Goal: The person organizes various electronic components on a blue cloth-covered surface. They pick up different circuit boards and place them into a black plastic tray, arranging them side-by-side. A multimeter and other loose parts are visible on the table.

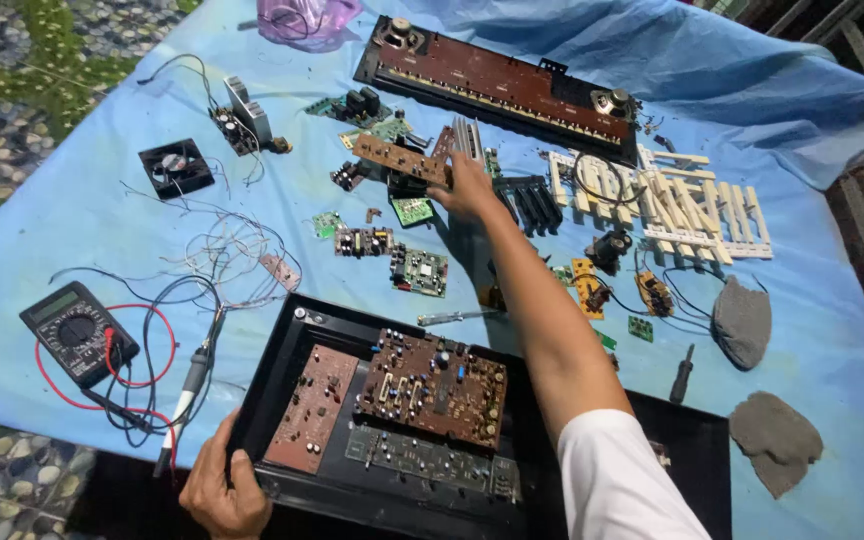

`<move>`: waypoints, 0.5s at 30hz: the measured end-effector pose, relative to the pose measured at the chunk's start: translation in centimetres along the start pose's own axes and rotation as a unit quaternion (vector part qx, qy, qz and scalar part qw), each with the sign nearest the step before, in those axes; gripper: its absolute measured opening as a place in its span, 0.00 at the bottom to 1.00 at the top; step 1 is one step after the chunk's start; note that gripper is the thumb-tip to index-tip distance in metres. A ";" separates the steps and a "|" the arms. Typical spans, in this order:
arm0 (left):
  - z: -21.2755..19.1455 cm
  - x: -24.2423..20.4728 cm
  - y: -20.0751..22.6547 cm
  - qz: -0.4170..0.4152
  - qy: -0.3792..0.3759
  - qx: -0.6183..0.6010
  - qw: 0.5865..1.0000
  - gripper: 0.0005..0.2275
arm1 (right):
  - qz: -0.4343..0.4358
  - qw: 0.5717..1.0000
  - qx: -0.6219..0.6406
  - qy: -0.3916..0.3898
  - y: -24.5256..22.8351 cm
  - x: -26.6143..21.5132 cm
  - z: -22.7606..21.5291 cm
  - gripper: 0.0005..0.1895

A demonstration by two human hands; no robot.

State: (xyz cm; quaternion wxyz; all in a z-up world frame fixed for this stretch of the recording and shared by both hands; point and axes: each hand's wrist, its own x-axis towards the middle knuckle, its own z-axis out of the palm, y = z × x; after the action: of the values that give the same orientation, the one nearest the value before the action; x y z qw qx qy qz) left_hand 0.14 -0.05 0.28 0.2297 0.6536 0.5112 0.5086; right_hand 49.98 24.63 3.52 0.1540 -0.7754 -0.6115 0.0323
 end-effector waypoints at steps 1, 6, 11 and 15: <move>0.0 0.1 0.3 -0.003 0.003 -0.016 1.000 0.21 | 0.007 1.000 -0.005 -0.022 -0.1 0.1 0.2 0.48; 0.0 0.0 -0.4 -0.003 -0.008 -0.013 1.000 0.21 | 0.029 0.996 0.080 -0.019 -0.4 -1.1 -1.2 0.36; 0.1 -0.1 -0.6 0.016 0.001 -0.021 1.000 0.21 | -0.010 0.997 0.026 0.067 2.1 -2.9 -3.2 0.31; 0.1 0.0 -0.4 0.021 -0.003 -0.017 1.000 0.20 | -0.079 0.987 0.082 0.113 2.2 -7.3 -8.1 0.32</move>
State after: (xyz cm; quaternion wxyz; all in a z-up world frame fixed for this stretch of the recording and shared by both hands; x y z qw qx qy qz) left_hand 0.02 0.16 -0.10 0.2318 0.6619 0.4882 0.5195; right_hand 52.16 15.58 9.59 0.2875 -0.7080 -0.6448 -0.0173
